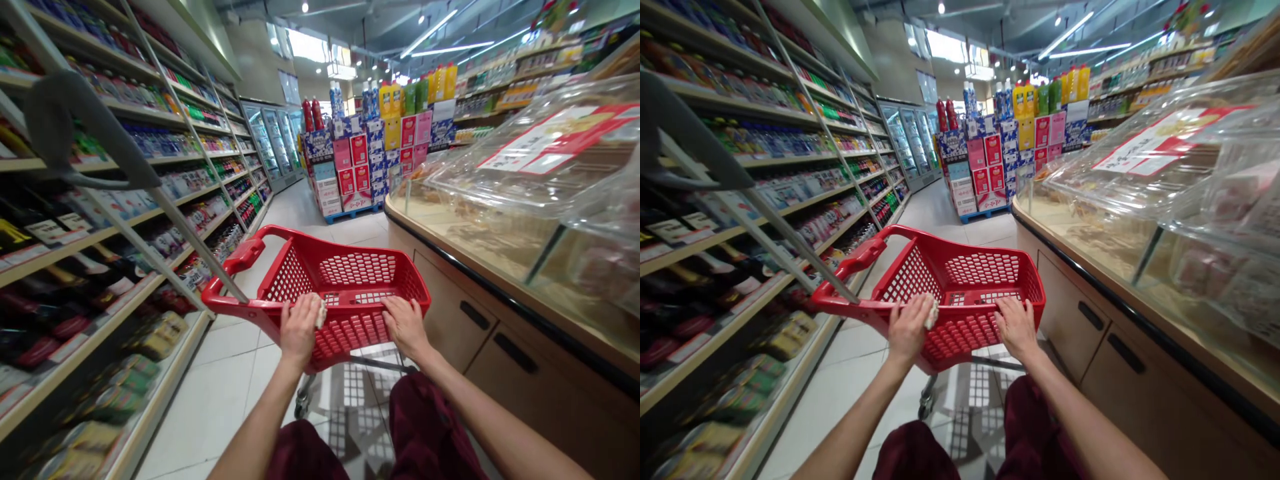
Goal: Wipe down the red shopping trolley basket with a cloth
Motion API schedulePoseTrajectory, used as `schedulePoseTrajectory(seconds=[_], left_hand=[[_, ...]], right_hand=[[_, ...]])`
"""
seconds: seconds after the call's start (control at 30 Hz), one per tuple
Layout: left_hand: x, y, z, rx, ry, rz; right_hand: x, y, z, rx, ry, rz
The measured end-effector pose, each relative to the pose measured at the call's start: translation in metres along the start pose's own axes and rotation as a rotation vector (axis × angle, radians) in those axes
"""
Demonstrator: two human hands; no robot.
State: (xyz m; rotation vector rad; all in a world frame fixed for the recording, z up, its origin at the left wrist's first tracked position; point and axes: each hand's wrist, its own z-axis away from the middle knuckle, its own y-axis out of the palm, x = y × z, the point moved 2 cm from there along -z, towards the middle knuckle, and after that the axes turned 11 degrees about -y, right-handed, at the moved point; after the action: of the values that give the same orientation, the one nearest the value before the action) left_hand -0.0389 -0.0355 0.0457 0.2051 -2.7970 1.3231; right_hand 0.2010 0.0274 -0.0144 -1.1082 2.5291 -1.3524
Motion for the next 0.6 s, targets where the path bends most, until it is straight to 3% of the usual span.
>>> schedulePoseTrajectory(seconds=[0.07,0.13,0.3,0.37,0.47,0.6], left_hand=[[-0.020,0.006,-0.002,0.047,0.070,0.030],[-0.019,0.003,-0.003,0.041,0.075,0.044],[0.045,-0.020,0.000,-0.128,-0.066,-0.010],[0.053,-0.022,0.002,-0.190,-0.112,-0.029],[0.027,-0.011,0.004,-0.165,-0.088,-0.017],[-0.011,0.000,0.000,-0.030,0.085,0.071]], right_hand=[[0.000,-0.001,-0.001,0.020,-0.006,-0.015],[-0.002,-0.003,0.000,0.028,-0.009,-0.028],[-0.005,-0.005,0.002,-0.044,0.025,-0.070],[-0.006,-0.004,0.002,-0.075,0.045,-0.093],[-0.010,-0.003,0.001,-0.084,0.051,-0.122],[-0.018,-0.004,0.000,-0.060,0.018,-0.131]])
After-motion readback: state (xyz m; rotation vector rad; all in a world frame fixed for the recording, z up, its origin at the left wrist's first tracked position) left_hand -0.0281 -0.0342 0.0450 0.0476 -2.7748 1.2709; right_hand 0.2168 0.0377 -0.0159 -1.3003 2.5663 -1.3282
